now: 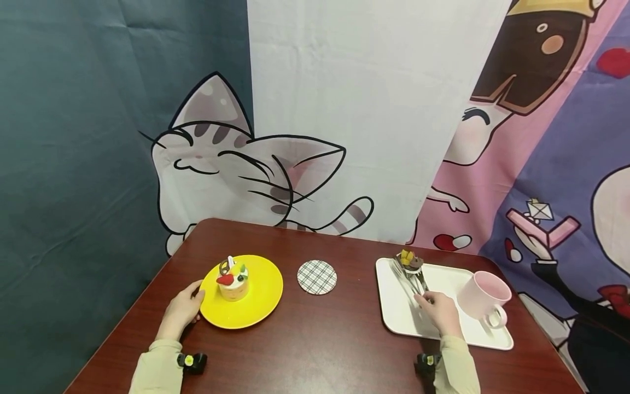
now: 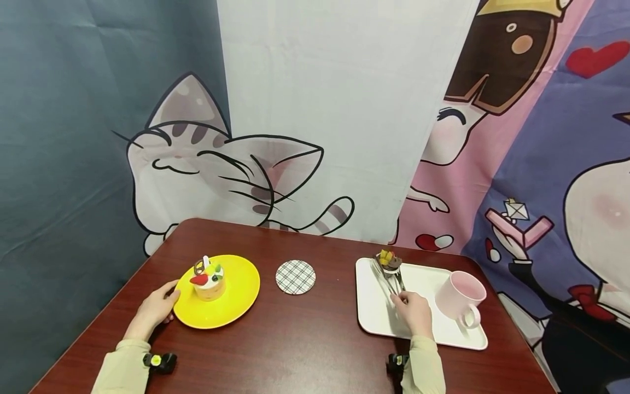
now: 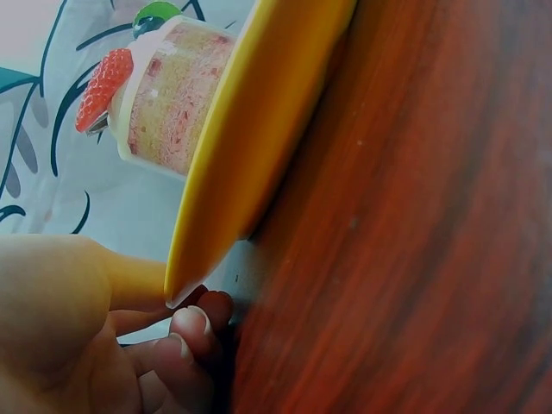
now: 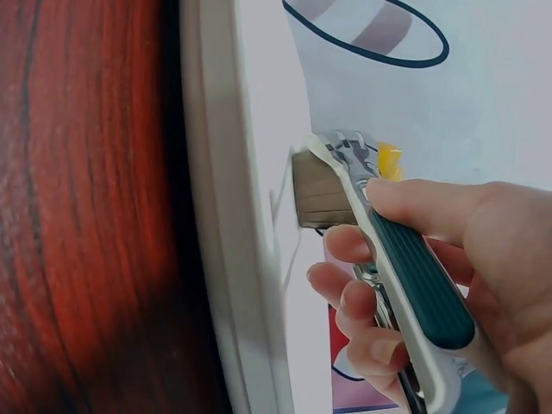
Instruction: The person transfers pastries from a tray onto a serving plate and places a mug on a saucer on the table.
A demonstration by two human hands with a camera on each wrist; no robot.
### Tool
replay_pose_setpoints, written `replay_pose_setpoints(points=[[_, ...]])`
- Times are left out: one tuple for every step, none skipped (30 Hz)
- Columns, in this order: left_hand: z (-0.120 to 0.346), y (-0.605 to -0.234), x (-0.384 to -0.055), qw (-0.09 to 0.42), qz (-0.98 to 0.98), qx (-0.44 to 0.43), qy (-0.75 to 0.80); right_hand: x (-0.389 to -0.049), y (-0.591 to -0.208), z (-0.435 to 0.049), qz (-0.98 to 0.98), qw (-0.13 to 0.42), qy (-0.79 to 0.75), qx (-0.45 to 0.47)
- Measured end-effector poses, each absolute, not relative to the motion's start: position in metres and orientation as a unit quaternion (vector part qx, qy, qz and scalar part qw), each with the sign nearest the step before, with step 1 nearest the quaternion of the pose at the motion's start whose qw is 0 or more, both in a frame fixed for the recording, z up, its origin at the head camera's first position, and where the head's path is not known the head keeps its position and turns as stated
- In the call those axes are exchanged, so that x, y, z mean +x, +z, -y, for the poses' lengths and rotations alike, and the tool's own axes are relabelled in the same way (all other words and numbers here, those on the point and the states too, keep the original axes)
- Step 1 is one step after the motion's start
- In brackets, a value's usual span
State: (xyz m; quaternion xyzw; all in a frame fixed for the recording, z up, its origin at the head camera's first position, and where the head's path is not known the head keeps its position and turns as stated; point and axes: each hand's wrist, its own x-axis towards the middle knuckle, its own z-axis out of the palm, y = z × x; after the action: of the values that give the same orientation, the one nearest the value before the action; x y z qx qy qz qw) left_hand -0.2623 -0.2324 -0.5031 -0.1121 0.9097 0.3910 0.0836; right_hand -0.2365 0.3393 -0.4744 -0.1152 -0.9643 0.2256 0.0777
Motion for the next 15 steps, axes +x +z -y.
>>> replay_pose_setpoints(points=[[0.2322, -0.5032, -0.2624, 0.084, -0.910, -0.111, 0.391, -0.2362, -0.4745, -0.3397, 0.964, 0.080, 0.225, -0.113], [0.2319, -0.5033, -0.2625, 0.083, -0.910, -0.111, 0.391, -0.2357, -0.4743, -0.3399, 0.965, 0.082, 0.224, -0.112], [0.2319, -0.5035, -0.2626, 0.083, -0.910, -0.111, 0.391, -0.2354, -0.4742, -0.3400, 0.965, 0.083, 0.224, -0.110], [0.2319, -0.5037, -0.2627, 0.084, -0.910, -0.112, 0.391, -0.2351, -0.4739, -0.3401, 0.965, 0.085, 0.223, -0.108], [0.2320, -0.5040, -0.2628, 0.084, -0.910, -0.112, 0.391, -0.2349, -0.4735, -0.3401, 0.965, 0.084, 0.223, -0.107], [0.2321, -0.5043, -0.2629, 0.084, -0.910, -0.113, 0.391, -0.2345, -0.4729, -0.3399, 0.965, 0.084, 0.223, -0.107], [0.2323, -0.5046, -0.2631, 0.084, -0.910, -0.112, 0.391, -0.2342, -0.4725, -0.3398, 0.965, 0.084, 0.223, -0.107], [0.2324, -0.5048, -0.2632, 0.084, -0.910, -0.112, 0.391, -0.2338, -0.4721, -0.3397, 0.965, 0.083, 0.223, -0.108], [0.2326, -0.5050, -0.2633, 0.084, -0.910, -0.112, 0.391, -0.2334, -0.4718, -0.3396, 0.965, 0.082, 0.224, -0.109], [0.2326, -0.5052, -0.2634, 0.084, -0.910, -0.112, 0.390, -0.2329, -0.4715, -0.3397, 0.965, 0.081, 0.225, -0.110], [0.2325, -0.5053, -0.2633, 0.084, -0.910, -0.112, 0.390, -0.2322, -0.4713, -0.3399, 0.965, 0.080, 0.225, -0.110], [0.2324, -0.5054, -0.2633, 0.084, -0.910, -0.112, 0.390, -0.2313, -0.4710, -0.3399, 0.965, 0.080, 0.226, -0.110], [0.2324, -0.5053, -0.2633, 0.084, -0.910, -0.112, 0.391, -0.2303, -0.4707, -0.3401, 0.965, 0.080, 0.226, -0.110], [0.2324, -0.5052, -0.2633, 0.084, -0.909, -0.113, 0.392, -0.2290, -0.4700, -0.3401, 0.964, 0.080, 0.227, -0.110], [0.2326, -0.5052, -0.2632, 0.085, -0.909, -0.113, 0.393, -0.2275, -0.4690, -0.3401, 0.964, 0.079, 0.227, -0.110]])
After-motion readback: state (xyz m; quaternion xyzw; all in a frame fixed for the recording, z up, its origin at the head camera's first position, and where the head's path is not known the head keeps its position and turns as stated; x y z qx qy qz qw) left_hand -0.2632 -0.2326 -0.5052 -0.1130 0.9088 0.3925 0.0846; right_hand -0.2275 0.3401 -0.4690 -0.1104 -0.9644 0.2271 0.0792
